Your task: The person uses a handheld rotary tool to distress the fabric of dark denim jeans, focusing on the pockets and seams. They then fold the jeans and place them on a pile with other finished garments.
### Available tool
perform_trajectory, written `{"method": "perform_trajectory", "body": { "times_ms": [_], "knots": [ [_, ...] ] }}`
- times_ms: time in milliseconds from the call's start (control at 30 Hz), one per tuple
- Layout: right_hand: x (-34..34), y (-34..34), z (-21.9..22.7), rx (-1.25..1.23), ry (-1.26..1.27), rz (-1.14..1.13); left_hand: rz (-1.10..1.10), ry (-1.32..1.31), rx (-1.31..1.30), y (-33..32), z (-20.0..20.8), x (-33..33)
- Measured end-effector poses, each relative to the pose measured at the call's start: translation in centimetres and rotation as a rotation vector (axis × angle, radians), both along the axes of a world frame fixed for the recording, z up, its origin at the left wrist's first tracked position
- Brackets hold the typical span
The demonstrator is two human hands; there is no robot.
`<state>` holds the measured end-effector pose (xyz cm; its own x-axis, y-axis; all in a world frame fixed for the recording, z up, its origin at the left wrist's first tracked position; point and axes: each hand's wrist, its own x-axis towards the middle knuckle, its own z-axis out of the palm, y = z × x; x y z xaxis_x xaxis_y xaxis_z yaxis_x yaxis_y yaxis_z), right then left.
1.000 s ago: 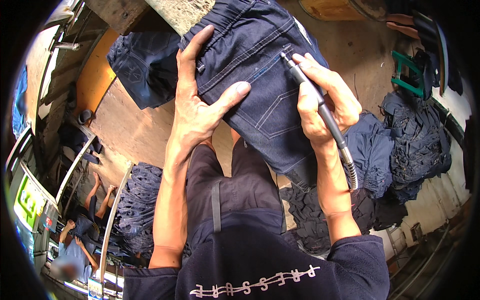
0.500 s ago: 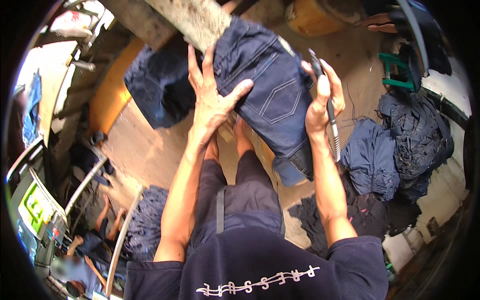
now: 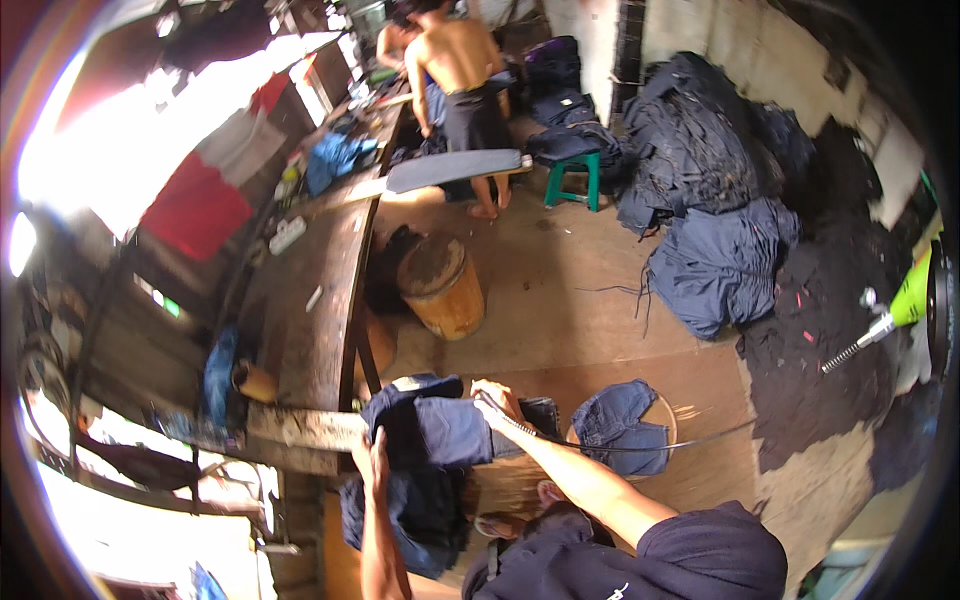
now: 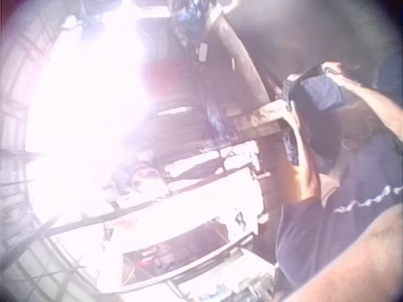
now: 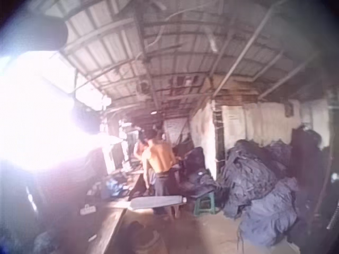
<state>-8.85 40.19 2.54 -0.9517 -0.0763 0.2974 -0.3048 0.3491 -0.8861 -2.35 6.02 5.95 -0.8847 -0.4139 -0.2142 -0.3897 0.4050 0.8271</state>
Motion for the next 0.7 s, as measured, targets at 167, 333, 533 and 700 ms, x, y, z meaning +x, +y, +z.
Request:
{"method": "perform_trajectory", "body": {
  "times_ms": [167, 333, 533, 700],
  "knots": [
    [0.8, 7.1, -1.0, -0.009, 0.095, -0.057, 0.095, -0.191, 0.931, 4.9, 2.2, 2.3],
    [6.2, 19.4, -0.9, 0.033, -0.016, -0.333, -0.145, -0.127, 0.392, 15.5, -0.4, -4.1],
    [13.1, 34.7, 0.4, 0.037, -0.083, -0.751, -0.385, -0.087, 0.459, 41.2, -5.9, 7.8],
    [19.6, 34.5, -0.5, 0.311, -0.199, -0.604, -0.358, -0.242, 0.297, 41.6, -8.5, 14.3]
  ]
}}
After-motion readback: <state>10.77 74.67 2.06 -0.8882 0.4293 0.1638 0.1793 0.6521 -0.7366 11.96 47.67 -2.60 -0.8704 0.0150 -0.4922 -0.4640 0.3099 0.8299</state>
